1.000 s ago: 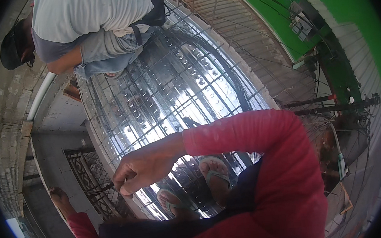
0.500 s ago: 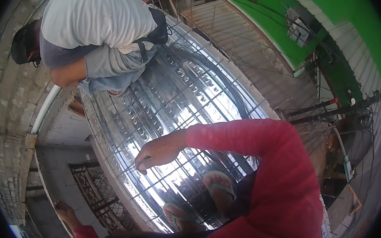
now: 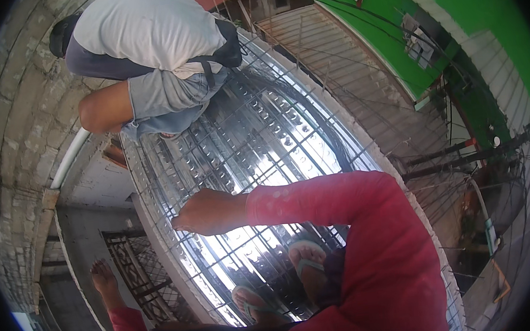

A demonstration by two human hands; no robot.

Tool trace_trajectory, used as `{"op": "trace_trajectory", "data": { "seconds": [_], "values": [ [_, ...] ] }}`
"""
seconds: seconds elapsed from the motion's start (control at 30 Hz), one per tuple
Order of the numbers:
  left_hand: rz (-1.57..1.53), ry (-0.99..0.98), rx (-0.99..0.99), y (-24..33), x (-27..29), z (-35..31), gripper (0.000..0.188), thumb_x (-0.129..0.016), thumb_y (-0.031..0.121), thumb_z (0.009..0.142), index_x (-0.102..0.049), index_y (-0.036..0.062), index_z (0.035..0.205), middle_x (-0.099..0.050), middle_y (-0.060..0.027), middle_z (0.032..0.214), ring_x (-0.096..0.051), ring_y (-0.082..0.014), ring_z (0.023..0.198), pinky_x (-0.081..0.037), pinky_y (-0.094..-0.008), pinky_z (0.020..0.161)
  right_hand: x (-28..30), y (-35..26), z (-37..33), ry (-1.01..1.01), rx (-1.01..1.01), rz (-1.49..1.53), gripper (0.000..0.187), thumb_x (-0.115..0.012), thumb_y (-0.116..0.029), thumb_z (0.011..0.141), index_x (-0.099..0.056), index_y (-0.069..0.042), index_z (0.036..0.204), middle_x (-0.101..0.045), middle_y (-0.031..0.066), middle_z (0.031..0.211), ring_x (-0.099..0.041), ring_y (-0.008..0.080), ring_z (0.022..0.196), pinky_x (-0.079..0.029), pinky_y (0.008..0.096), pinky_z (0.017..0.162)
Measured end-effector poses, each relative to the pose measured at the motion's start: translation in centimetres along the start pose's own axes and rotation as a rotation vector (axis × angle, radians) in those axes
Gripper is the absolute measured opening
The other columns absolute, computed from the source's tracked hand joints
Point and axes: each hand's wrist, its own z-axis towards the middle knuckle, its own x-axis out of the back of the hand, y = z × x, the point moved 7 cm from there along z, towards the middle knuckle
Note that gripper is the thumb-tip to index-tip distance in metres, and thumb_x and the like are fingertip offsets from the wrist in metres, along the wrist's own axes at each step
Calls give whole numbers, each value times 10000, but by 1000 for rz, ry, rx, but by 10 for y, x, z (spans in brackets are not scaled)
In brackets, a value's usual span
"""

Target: The person uses pliers to twist and secure wire ties at intersections of a metal grid frame. They repeatedly reach for wire ties, position them around intersecting bars, and twist them tight with pliers. Another person is visible nearby, also working on the grid.

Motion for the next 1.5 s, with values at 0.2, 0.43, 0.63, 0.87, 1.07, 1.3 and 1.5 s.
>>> {"op": "trace_trajectory", "data": {
  "seconds": [0.2,0.43,0.63,0.87,1.07,1.3,1.5],
  "values": [
    [82,-230,131,-41,-131,-94,527,-293,267,1112,-237,-67,1516,-334,-196,1544,-375,-330,1430,-352,-486,1218,-29,-19,27,5,44,-155,127,-575,-88,859,-661,-47,943,-679,136,751,-714,338,747,-561,481,653],
    [-72,-291,232,-58,-166,-119,498,-287,225,1109,-273,-115,1471,-389,-217,1448,-412,-328,1382,-342,-494,1226,-39,-8,33,28,-53,-166,121,-583,-103,869,-672,-41,921,-693,169,772,-719,365,775,-568,487,676],
    [-137,-470,54,-36,-155,-92,343,-316,163,1099,-412,-117,1273,-513,-134,1055,-561,-241,1001,-455,-415,1125,-45,4,40,-5,-132,62,203,-525,-180,967,-665,-36,943,-695,191,819,-700,406,833,-546,522,770],
    [-297,-527,-15,17,-187,-112,213,-335,152,1101,-483,13,1038,-434,-44,816,-460,-149,715,-475,-303,669,-68,64,33,-40,-285,145,315,-486,-295,1028,-662,-36,996,-694,176,906,-667,396,943,-501,526,821],
    [-169,-355,-116,39,-178,-137,165,-364,116,1090,-445,68,955,-331,-6,754,-326,-119,590,-352,-257,483,-29,-139,23,-275,351,902,355,-441,-299,1058,-624,-6,977,-631,160,843,-596,289,782,-466,434,772],
    [-407,-456,-84,62,-189,-123,159,-404,110,1075,-452,52,935,-365,-16,758,-347,-122,591,-375,-256,517,11,71,37,70,-364,321,313,-441,-250,1051,-656,-26,1011,-663,204,886,-663,350,771,-515,451,770],
    [-320,-378,-149,69,-128,-85,165,-381,144,1085,-481,73,976,-336,9,687,-310,-108,532,-331,-249,438,-68,-132,-12,-579,264,869,346,-417,-273,1056,-639,-8,1045,-666,200,956,-651,344,943,-476,456,871]
  ]
}}
